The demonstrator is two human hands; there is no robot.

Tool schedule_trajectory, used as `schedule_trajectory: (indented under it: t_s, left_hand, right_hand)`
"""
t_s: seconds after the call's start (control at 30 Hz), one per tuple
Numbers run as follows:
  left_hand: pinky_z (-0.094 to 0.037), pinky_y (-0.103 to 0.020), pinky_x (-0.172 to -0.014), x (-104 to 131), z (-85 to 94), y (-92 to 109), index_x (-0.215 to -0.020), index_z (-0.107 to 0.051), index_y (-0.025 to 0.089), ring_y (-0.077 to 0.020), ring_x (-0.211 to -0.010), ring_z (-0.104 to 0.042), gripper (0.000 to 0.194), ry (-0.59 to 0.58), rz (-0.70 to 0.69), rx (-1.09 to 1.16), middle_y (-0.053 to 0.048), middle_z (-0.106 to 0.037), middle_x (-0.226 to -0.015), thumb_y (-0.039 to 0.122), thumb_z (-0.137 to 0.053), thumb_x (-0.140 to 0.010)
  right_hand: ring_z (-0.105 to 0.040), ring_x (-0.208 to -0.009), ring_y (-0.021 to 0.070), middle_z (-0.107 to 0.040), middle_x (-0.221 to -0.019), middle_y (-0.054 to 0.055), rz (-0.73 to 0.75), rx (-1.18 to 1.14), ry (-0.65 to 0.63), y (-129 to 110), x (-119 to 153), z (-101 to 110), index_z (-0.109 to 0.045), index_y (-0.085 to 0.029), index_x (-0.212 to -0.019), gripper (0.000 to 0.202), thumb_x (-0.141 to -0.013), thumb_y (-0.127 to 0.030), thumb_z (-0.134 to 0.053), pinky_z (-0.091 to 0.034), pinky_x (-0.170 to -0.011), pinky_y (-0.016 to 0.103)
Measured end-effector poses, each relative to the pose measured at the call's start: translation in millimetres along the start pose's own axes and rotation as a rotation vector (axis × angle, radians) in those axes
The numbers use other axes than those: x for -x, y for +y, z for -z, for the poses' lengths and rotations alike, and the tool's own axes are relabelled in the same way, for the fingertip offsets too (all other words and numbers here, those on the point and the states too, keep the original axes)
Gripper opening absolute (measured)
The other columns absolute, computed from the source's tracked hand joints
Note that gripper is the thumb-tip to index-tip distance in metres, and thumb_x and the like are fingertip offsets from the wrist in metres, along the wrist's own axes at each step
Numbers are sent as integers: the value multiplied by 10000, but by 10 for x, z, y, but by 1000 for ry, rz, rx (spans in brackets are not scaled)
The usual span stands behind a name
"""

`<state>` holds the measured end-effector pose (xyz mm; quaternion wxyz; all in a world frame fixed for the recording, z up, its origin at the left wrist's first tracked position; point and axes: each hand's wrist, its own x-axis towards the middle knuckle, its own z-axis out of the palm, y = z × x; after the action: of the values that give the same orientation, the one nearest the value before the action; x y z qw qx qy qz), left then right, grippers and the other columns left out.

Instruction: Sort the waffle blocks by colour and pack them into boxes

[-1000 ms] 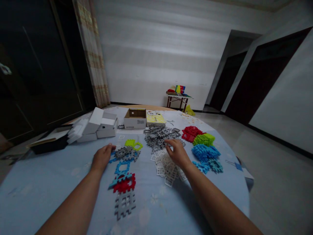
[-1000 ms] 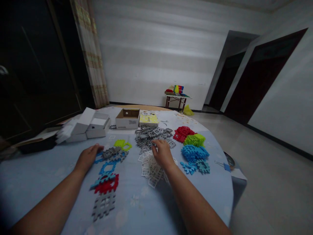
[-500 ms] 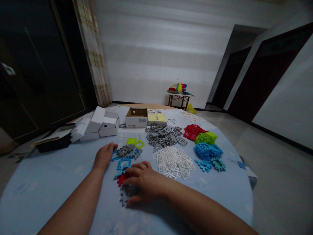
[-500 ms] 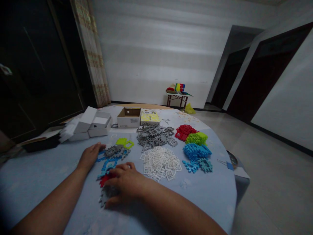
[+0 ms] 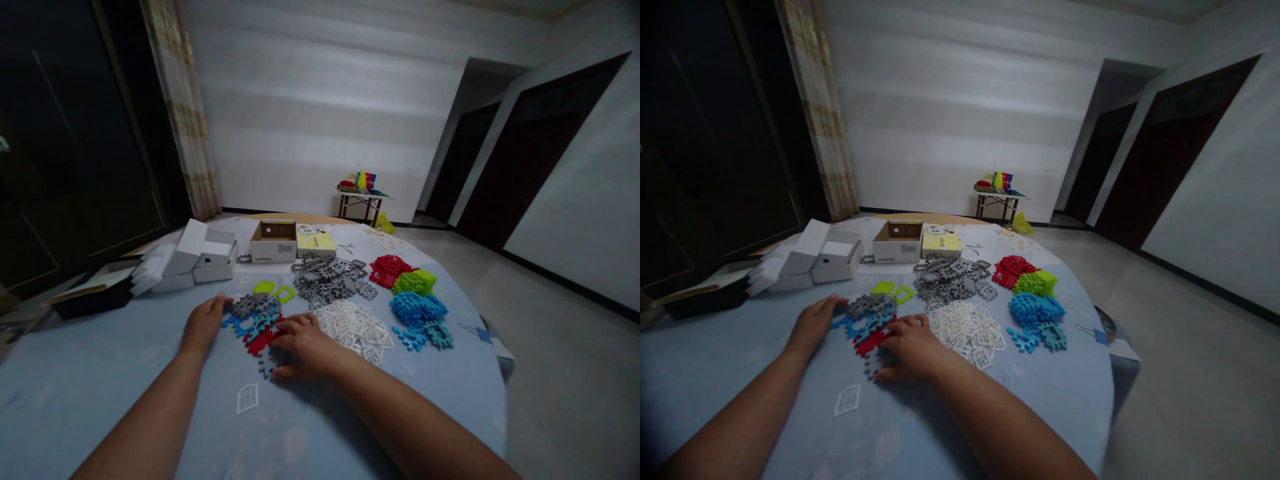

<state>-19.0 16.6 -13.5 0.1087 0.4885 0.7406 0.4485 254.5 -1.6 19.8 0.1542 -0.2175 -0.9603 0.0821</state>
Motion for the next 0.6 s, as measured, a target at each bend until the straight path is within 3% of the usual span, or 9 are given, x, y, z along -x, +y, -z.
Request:
schedule_trajectory:
  t_s: [0.17, 0.33, 0.6]
  left_hand:
    - [-449, -370, -908, -36, 26, 15, -826, -694, 175, -243, -929, -640, 451, -21, 15, -7, -75, -728, -919, 481, -370, -758]
    - [-451, -398, -905, -68, 49, 22, -798, -695, 182, -253, -933, -638, 432, -34, 21, -29, -72, -733, -895, 463, -370, -752]
    - [-412, -417, -957, -122, 48, -51, -838, -701, 215, -271, -1029, -600, 454, -46, 45, -64, -63, -711, -999, 492, -352, -751]
  right_hand:
    - [-437, -1040, 215, -606, -1069, 26, 26, 59, 35, 12, -7, 6, -639, -296, -1027, 299, -825, -490, -536, -293, -878, 361]
    - [-486, -887, 172, -616, -925, 39, -17, 5, 150, 75, 32, 118, -659, -267, -1023, 260, -867, -408, -507, -351, -801, 288]
    - [-550, -747, 128, -639, -786, 25, -348, -307, 446, 469, 401, 559, -700, -202, -930, 226, -856, -333, -531, -406, -672, 217]
